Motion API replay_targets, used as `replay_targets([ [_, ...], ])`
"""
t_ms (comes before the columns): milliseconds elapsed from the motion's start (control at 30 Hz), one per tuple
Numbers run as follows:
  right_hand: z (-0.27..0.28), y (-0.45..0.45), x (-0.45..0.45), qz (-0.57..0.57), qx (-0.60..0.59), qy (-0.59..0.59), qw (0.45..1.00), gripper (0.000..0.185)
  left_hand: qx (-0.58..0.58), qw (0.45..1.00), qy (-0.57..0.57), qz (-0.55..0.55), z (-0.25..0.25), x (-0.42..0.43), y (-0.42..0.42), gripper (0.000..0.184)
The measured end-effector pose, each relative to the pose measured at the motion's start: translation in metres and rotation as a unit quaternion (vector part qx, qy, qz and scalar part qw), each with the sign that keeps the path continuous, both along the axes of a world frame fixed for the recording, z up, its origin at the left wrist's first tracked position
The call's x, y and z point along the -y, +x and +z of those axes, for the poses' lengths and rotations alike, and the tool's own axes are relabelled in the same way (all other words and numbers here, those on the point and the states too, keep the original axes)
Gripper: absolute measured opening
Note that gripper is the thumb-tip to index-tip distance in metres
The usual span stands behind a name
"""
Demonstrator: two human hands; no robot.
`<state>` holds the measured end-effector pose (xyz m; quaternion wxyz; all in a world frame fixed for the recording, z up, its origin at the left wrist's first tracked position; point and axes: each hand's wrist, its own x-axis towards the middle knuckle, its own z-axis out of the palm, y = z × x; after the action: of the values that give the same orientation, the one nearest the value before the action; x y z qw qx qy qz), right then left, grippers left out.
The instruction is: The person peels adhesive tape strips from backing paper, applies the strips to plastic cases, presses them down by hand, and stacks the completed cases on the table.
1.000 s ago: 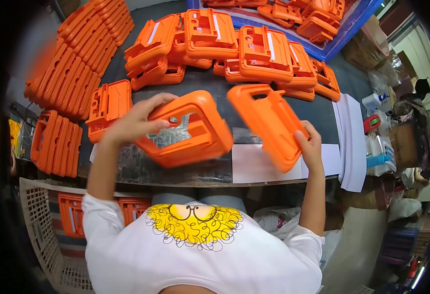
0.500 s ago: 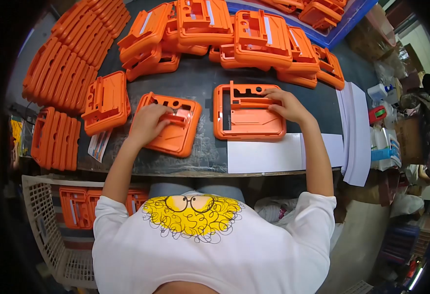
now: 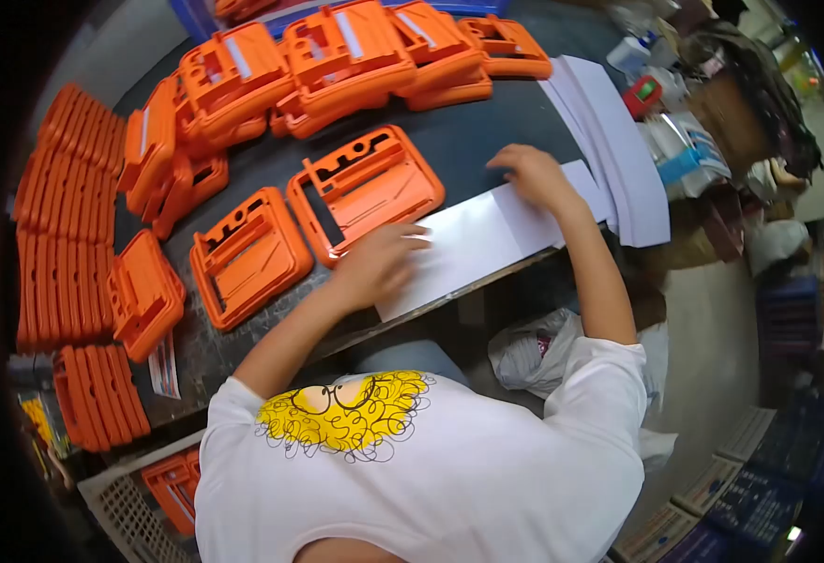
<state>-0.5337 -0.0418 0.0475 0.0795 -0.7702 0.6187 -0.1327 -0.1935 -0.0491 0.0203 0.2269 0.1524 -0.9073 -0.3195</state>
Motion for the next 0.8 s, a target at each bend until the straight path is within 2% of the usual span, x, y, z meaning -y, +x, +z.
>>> replay_targets([
  [33,-0.002,0.001,-0.007,0.056,0.027,-0.006,0.998,0.030,-0.008,0.998,0.033,-0.053,-0.011,-0.008,-0.028,0.046],
  [100,-0.002,0.007,-0.014,0.067,-0.005,-0.002,0.998,0.025,0.011,0.999,0.006,-0.051,-0.020,-0.019,-0.068,0.057],
  [133,-0.007,0.005,-0.015,0.071,-0.022,0.007,0.997,0.023,0.051,0.995,-0.068,-0.043,-0.026,-0.018,-0.082,0.068],
  [267,-0.014,0.001,-0.017,0.079,-0.040,0.008,0.996,0.018,0.091,0.989,-0.120,-0.009,-0.045,-0.019,-0.093,0.076],
  [600,-0.006,0.006,-0.013,0.079,-0.055,0.043,0.994,0.007,0.086,0.990,-0.113,-0.009,-0.048,-0.018,-0.093,0.075],
  [700,-0.004,0.007,-0.010,0.103,-0.082,0.025,0.991,0.005,0.086,0.990,-0.110,-0.008,-0.048,-0.018,-0.093,0.075],
  [800,0.000,-0.002,-0.014,0.113,-0.055,-0.019,0.992,0.005,0.085,0.991,-0.104,-0.008,-0.049,-0.018,-0.092,0.075],
])
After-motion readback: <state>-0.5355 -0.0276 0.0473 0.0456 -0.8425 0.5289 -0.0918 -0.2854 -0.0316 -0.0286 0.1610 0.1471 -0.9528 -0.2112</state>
